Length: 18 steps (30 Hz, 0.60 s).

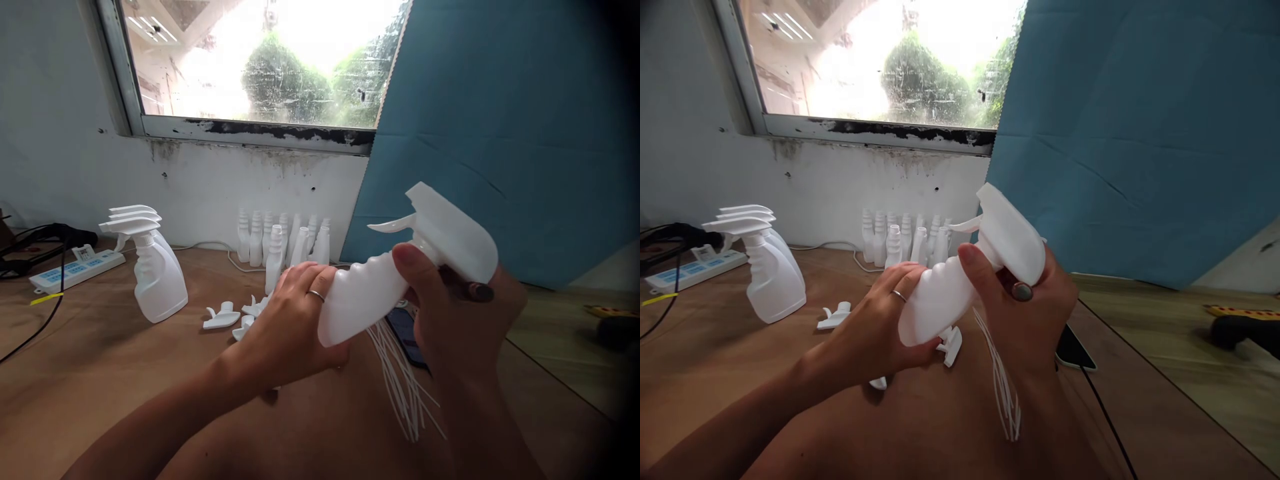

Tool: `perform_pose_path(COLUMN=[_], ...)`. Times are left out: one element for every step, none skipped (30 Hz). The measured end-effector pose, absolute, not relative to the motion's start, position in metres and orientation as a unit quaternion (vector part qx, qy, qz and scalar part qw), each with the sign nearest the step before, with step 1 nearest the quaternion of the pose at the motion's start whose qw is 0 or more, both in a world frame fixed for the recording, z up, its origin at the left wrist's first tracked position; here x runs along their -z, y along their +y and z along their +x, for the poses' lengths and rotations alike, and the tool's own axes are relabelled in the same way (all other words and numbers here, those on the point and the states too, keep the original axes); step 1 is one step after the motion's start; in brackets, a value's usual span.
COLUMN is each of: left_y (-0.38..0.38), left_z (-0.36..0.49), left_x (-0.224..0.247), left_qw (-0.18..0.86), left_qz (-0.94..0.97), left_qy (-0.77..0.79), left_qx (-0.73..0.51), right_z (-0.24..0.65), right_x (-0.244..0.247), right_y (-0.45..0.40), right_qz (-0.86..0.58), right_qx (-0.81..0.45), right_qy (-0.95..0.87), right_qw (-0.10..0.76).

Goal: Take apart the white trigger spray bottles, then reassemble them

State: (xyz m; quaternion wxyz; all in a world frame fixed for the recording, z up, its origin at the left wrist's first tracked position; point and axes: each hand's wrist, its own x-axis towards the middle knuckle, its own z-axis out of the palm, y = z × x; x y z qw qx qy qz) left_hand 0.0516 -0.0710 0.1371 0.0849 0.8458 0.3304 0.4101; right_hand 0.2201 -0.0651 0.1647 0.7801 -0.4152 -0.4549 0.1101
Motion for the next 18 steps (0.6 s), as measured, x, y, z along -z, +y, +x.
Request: perform_pose_path(left_y=[-0.07, -0.069, -0.068, -0.067, -0.067, -0.066, -0.065, -0.065, -0.064, -0.064, -0.063, -0.062, -0.061, -0.06, -0.059, -0.058, -0.058, -0.057], left_z=[0.047, 0.043, 0.039, 0.036, 0.033, 0.031, 0.029, 0.028, 0.027, 0.027, 0.026, 0.025, 0.025, 0.024, 0.023, 0.023, 0.023, 0.023], left_x=[-0.141, -0.144, -0.147, -0.149, -0.151, -0.153, -0.154, -0.155, -0.156, -0.156, -0.157, -0.157, -0.157, -0.157, -0.157, -0.156, -0.156, -0.155], left_qw=[0.111, 0.144, 0.177, 0.204, 0.222, 0.232, 0.238, 0.24, 0.24, 0.238, 0.236, 0.234, 0.233, 0.233, 0.233, 0.233, 0.232, 0.229], left_qz=[0.853, 0.861, 0.867, 0.871, 0.873, 0.872, 0.87, 0.867, 0.864, 0.862, 0.861, 0.861, 0.862, 0.863, 0.863, 0.863, 0.863, 0.863], left_qy=[0.319, 0.306, 0.293, 0.28, 0.271, 0.267, 0.266, 0.267, 0.269, 0.271, 0.272, 0.27, 0.267, 0.265, 0.262, 0.261, 0.26, 0.26], left_qx=[-0.397, -0.38, -0.362, -0.347, -0.339, -0.338, -0.341, -0.346, -0.351, -0.355, -0.359, -0.361, -0.362, -0.362, -0.363, -0.365, -0.366, -0.367], right_z=[0.223, 0.225, 0.227, 0.228, 0.229, 0.229, 0.23, 0.23, 0.229, 0.229, 0.228, 0.228, 0.228, 0.228, 0.229, 0.229, 0.23, 0.23], right_x=[-0.165, -0.166, -0.168, -0.169, -0.17, -0.171, -0.172, -0.172, -0.173, -0.173, -0.173, -0.173, -0.174, -0.175, -0.177, -0.179, -0.18, -0.181], right_y=[-0.065, -0.065, -0.066, -0.066, -0.067, -0.068, -0.068, -0.068, -0.068, -0.067, -0.066, -0.066, -0.065, -0.065, -0.065, -0.066, -0.066, -0.067], right_qz=[-0.405, -0.39, -0.368, -0.344, -0.319, -0.298, -0.281, -0.274, -0.273, -0.278, -0.283, -0.281, -0.271, -0.258, -0.241, -0.227, -0.219, -0.221], right_qx=[-0.12, -0.134, -0.149, -0.163, -0.175, -0.193, -0.216, -0.24, -0.264, -0.287, -0.306, -0.316, -0.321, -0.327, -0.332, -0.336, -0.339, -0.342], right_qy=[-0.467, -0.484, -0.504, -0.525, -0.546, -0.56, -0.569, -0.572, -0.573, -0.572, -0.568, -0.562, -0.553, -0.545, -0.542, -0.546, -0.555, -0.562], right_qw=[0.777, 0.772, 0.767, 0.761, 0.755, 0.749, 0.742, 0.735, 0.726, 0.716, 0.71, 0.711, 0.72, 0.727, 0.733, 0.733, 0.728, 0.72])
